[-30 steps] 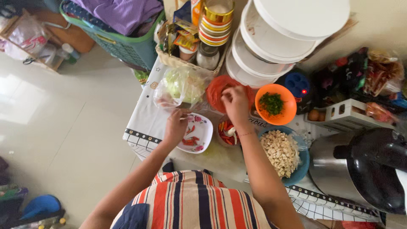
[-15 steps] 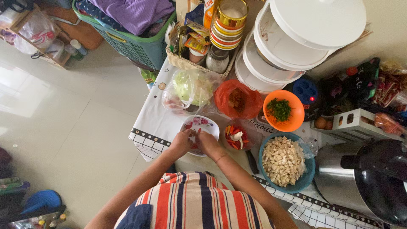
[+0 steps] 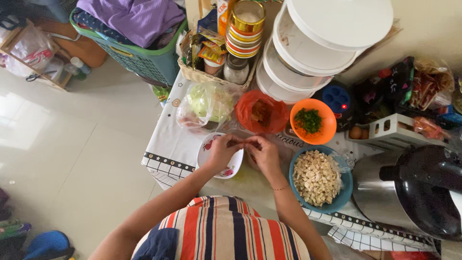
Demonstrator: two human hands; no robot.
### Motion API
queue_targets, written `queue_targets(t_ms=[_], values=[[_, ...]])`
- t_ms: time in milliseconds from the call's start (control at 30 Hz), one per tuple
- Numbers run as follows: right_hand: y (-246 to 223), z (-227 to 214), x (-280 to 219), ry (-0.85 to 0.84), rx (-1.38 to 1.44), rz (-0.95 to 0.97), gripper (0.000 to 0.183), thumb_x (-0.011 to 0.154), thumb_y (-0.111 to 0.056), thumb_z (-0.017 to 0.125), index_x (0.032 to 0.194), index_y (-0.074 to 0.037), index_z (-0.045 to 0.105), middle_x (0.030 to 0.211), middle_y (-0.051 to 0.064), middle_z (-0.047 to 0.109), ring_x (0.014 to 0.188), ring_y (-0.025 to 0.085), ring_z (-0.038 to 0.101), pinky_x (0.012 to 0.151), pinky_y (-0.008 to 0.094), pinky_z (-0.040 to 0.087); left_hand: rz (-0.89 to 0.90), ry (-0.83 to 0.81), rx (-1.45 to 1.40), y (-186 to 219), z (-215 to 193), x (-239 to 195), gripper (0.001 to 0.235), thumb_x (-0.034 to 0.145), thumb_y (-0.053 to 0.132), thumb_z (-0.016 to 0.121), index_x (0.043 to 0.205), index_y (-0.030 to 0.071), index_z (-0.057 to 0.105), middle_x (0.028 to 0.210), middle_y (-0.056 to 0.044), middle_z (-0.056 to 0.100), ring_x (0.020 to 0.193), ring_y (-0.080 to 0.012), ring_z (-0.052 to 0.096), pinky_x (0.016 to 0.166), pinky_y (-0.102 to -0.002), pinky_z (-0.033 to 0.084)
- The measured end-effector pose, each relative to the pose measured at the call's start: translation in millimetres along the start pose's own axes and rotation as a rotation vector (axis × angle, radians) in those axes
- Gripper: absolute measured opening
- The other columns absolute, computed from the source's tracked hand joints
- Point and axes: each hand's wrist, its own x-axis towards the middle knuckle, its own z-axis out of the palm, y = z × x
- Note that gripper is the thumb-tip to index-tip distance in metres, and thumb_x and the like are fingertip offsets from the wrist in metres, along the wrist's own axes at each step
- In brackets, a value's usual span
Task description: The person trims the stems off several red chili peppers using a knife on a small cutting board and places the peppers into a bowl.
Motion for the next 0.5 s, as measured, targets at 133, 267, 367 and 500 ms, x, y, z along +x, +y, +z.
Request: queue_targets(t_ms=[133,267,367,500], values=[[-21.8,-32.7,-11.6,0.179,-0.229,-0.519,0.015,0.090,-0.009,0.076,0.101,0.000,0.073,0.094,0.010,0.073,0.083,0.014,0.069,0.073,0.029,0.054,0.070,0.006,-0.085,31.5,22.8,6.1,0.020,0.085,0.005,0.079,0.102,-0.003,0.071,0.088,-0.007,0.075,0.078,-0.0081,0.066,0.070,-0.025,0.054],[-37.3,-57.0,-23.5,0.160,-0.261,-0.491,0.012,0.092,-0.008,0.072,0.099,0.001,0.069,0.089,0.009,0.071,0.078,0.014,0.067,0.070,0.029,0.053,0.061,-0.096,-0.130,47.6,34.7,9.9,0.015,0.088,0.005,0.076,0.100,-0.004,0.073,0.087,-0.004,0.076,0.078,-0.0063,0.065,0.069,-0.024,0.053],[-38.8,-67.2,-29.6,0.145,-0.215,-0.483,0.011,0.093,-0.007,0.071,0.100,0.001,0.067,0.089,0.007,0.070,0.077,0.012,0.065,0.069,0.028,0.053,0.036,-0.200,-0.193,57.4,40.8,15.9,0.012,0.091,0.005,0.074,0.100,-0.005,0.073,0.086,-0.004,0.075,0.076,-0.0067,0.064,0.067,-0.024,0.052],[-18.9,-76.6,-31.6,0.050,-0.008,-0.140,0.008,0.097,-0.011,0.067,0.099,-0.003,0.069,0.082,0.003,0.070,0.070,0.006,0.063,0.065,0.025,0.055,-0.061,-0.317,-0.214,65.5,44.8,18.6,0.013,0.093,0.006,0.073,0.099,-0.005,0.075,0.085,-0.006,0.074,0.073,-0.0074,0.064,0.067,-0.025,0.053]])
